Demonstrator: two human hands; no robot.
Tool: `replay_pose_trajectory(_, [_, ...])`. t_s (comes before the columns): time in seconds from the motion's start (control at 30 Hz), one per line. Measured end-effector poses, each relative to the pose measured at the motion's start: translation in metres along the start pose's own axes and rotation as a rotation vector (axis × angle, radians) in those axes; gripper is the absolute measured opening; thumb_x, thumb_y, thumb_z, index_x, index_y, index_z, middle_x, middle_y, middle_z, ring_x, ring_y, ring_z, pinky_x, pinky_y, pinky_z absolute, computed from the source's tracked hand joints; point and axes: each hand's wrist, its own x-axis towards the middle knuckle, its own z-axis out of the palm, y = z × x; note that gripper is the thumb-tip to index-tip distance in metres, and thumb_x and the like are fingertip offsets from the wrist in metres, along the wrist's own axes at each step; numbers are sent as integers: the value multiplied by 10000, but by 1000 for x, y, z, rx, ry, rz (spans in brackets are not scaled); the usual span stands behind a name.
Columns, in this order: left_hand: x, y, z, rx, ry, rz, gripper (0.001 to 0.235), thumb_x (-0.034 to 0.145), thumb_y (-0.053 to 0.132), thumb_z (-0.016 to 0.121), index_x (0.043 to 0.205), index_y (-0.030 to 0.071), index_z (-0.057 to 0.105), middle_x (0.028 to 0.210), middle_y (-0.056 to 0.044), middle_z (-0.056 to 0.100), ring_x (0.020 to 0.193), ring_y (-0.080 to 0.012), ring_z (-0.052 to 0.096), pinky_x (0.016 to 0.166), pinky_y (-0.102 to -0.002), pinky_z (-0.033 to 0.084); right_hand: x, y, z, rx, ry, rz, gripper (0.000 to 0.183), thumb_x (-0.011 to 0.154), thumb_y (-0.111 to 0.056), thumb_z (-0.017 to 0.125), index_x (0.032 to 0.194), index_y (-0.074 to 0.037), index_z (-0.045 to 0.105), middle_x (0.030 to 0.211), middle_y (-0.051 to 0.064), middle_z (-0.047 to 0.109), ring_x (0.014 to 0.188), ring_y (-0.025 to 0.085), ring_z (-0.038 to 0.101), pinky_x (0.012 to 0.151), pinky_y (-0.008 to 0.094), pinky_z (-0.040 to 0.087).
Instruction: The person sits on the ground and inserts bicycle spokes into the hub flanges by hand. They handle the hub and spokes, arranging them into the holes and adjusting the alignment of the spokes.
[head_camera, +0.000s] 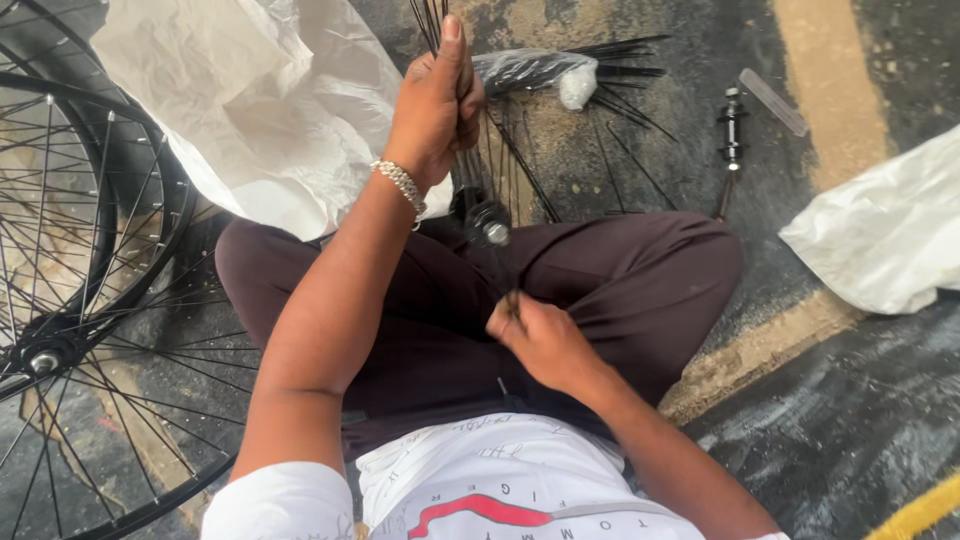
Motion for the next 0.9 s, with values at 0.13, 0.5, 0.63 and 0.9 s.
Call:
replay_pose_trajectory(0.13, [-5, 16, -11, 32, -35, -16, 586, 1001, 623, 548, 682, 162, 379, 557, 16, 389, 415, -101, 296, 376, -281, 241, 22, -9, -34, -312, 24, 49, 358, 856, -366, 679, 983, -32, 705, 873, 127, 725, 803, 294, 726, 731, 413, 576])
replay_pose_trajectory(0.5, [-5, 25, -7, 107, -2, 68, 627, 1042, 630, 497, 670, 139, 376, 574, 4, 389, 443, -99, 293, 407, -271, 278, 209, 86, -50, -845, 274, 477, 1012, 844, -748, 767, 1257, 137, 502, 1300, 323, 558, 1113, 462, 598, 869, 560, 523])
replay_pose_trajectory(0.63, [-2, 21, -11, 64, 38, 42, 604, 1035, 615, 495, 683, 139, 374, 580, -2, 399, 458, -102, 309, 423, -277, 294, 218, 103, -3, -935, 348, 287, 694, 822, -532, 745, 1193, 19, 545, 1207, 213, 579, 1115, 382, 582, 845, 504, 532])
replay_pose_trajectory(0.9, [1, 24, -15, 30, 36, 98, 621, 1023, 635, 496, 666, 142, 372, 568, 0, 408, 452, -102, 329, 415, -281, 318, 218, 124, 14, -991, 262, -26, 275, 1031, -272, 601, 1085, -9, 540, 1071, 192, 580, 1045, 365, 599, 928, 497, 515])
